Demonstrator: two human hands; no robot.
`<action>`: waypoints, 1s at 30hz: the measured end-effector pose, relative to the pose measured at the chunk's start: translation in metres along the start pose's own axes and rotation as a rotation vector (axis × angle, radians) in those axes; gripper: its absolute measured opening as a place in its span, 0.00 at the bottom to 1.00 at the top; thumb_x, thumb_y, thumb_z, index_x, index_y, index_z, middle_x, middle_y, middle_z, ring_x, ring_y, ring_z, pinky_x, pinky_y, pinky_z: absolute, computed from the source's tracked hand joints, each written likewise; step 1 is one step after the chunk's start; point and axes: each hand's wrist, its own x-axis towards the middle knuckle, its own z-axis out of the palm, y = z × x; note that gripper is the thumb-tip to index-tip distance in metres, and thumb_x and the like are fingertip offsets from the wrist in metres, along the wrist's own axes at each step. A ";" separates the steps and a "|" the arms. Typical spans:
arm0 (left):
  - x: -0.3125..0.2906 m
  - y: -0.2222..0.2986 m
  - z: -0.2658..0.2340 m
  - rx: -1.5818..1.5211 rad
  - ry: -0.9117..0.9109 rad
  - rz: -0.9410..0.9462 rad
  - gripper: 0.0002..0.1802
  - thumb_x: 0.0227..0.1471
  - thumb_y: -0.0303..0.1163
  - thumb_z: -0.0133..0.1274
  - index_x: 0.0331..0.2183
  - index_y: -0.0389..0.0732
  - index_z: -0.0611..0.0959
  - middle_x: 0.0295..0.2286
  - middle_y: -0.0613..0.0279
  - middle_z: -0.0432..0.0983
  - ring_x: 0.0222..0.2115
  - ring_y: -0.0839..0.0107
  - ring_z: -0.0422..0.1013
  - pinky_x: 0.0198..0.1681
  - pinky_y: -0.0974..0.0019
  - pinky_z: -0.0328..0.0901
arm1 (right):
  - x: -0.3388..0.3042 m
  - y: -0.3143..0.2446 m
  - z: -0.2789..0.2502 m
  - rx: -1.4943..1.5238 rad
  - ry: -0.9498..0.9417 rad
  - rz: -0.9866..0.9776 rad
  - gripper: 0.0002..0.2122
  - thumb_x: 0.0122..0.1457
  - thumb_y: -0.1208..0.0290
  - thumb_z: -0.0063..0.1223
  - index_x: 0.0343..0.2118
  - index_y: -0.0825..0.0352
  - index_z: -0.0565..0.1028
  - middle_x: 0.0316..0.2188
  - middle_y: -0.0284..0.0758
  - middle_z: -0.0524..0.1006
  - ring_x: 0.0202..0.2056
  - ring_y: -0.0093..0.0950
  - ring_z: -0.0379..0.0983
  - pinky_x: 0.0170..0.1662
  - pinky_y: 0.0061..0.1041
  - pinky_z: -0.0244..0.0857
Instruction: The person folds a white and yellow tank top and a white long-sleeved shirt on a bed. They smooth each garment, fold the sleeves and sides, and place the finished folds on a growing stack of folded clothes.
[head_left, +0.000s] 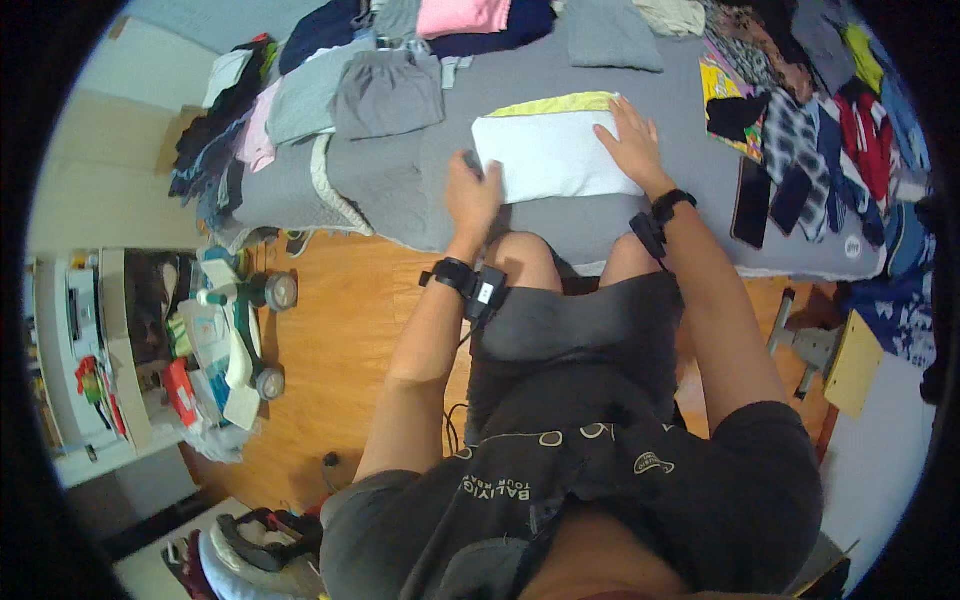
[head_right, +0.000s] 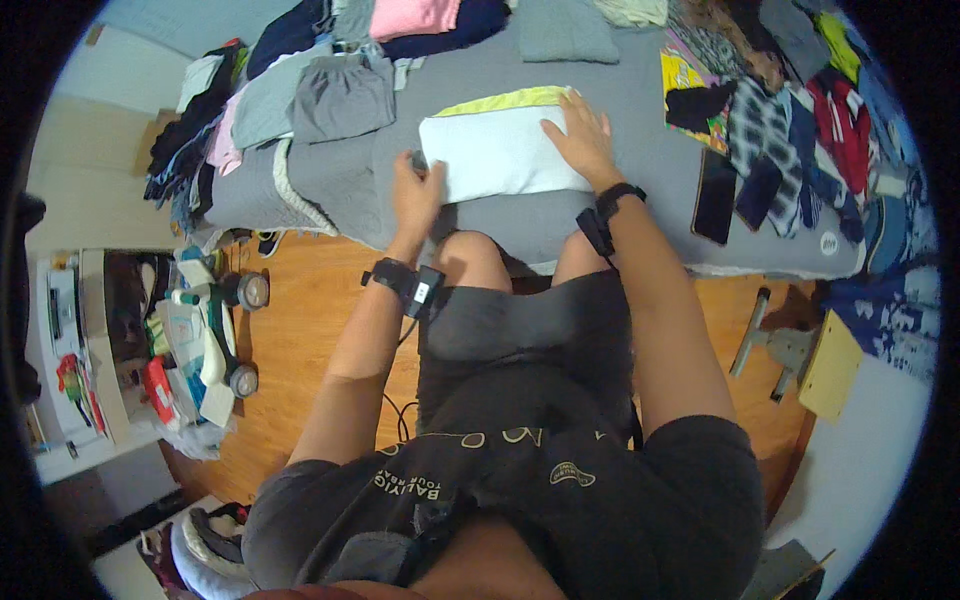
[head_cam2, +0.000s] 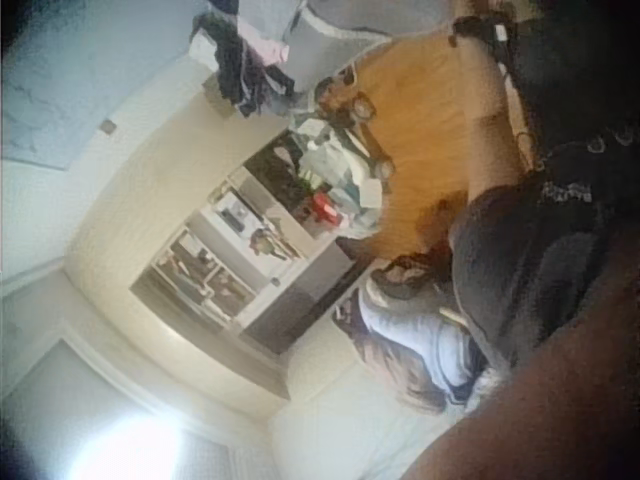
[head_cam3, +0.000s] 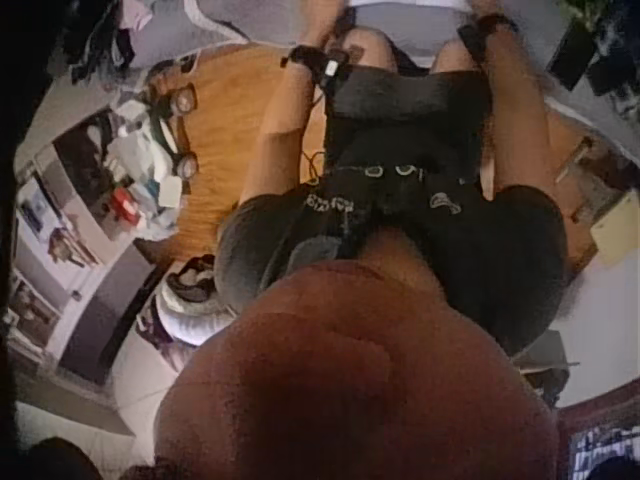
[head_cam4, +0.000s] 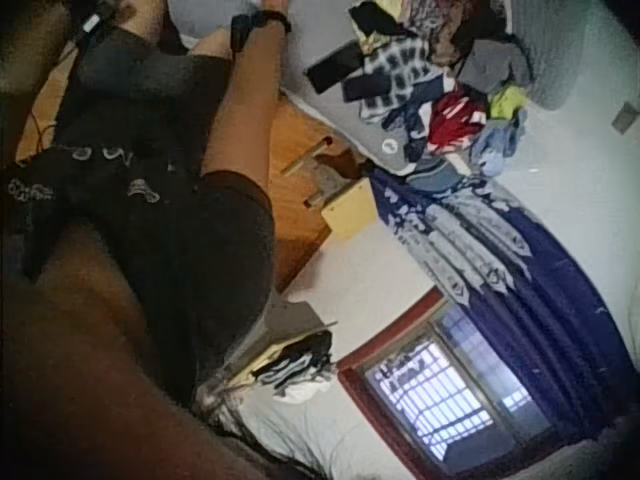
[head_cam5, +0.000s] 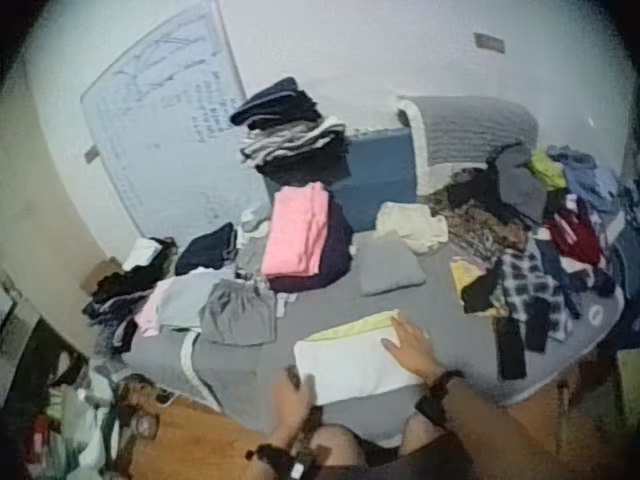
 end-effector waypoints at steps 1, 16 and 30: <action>-0.007 0.005 0.005 0.060 0.015 0.104 0.40 0.50 0.40 0.61 0.59 0.33 0.65 0.54 0.36 0.65 0.50 0.45 0.68 0.54 0.51 0.62 | -0.001 0.004 0.000 0.036 0.021 -0.012 0.33 0.63 0.47 0.47 0.66 0.64 0.60 0.69 0.38 0.56 0.69 0.35 0.50 0.69 0.48 0.40; -0.004 0.003 -0.018 -0.827 0.031 -0.436 0.27 0.52 0.26 0.61 0.53 0.36 0.72 0.36 0.59 0.73 0.32 0.74 0.68 0.33 0.72 0.65 | -0.042 -0.007 0.012 0.051 0.116 -0.089 0.37 0.57 0.44 0.55 0.62 0.65 0.64 0.61 0.43 0.66 0.65 0.40 0.57 0.67 0.48 0.41; -0.030 0.017 0.033 -1.118 -0.473 -0.637 0.26 0.58 0.39 0.59 0.54 0.42 0.71 0.48 0.59 0.69 0.48 0.64 0.67 0.55 0.58 0.65 | -0.032 0.008 0.013 0.191 0.083 -0.049 0.28 0.62 0.47 0.50 0.59 0.61 0.69 0.59 0.38 0.69 0.61 0.36 0.61 0.65 0.41 0.47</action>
